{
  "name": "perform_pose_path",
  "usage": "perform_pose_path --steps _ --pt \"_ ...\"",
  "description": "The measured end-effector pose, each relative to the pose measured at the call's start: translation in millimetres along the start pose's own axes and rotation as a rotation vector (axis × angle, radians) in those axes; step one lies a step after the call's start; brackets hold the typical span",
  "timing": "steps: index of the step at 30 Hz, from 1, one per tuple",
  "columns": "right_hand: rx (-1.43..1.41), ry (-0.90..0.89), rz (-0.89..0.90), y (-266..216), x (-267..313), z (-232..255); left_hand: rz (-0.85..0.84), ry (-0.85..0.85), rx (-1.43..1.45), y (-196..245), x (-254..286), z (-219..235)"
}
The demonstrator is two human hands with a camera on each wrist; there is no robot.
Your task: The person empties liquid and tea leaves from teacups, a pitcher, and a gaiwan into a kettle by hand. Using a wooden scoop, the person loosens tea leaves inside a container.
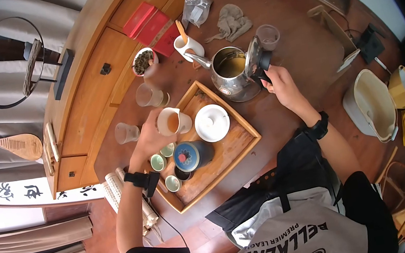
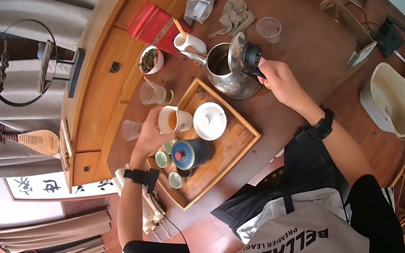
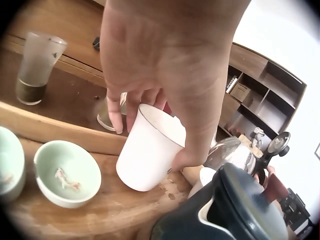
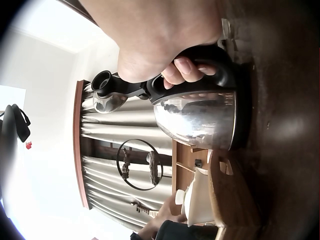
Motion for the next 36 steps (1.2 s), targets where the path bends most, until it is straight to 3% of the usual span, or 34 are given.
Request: perform_pose_path --steps 5,11,18,30,36 --pt "0.030 -0.056 0.014 -2 0 -5 -0.016 0.068 0.222 -1 4 12" --pt "0.049 -0.038 0.028 -1 0 -3 -0.135 0.157 0.411 47 17 41" --pt "0.037 -0.016 -0.005 3 0 1 -0.210 0.189 0.605 69 4 55" --pt "0.066 -0.032 0.015 -1 -1 0 -0.305 0.204 0.542 124 -4 34" --pt "0.096 -0.028 0.029 -7 0 0 -0.268 0.160 0.602 121 -25 19"
Point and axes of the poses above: each hand's wrist, its own x-axis away from the middle knuckle, its own z-axis out of the back of the hand, y = z × x, the point moved 10 cm from there along -x, towards the middle knuckle, and after that the axes turned 12 degrees about z, right-handed, at the moved point
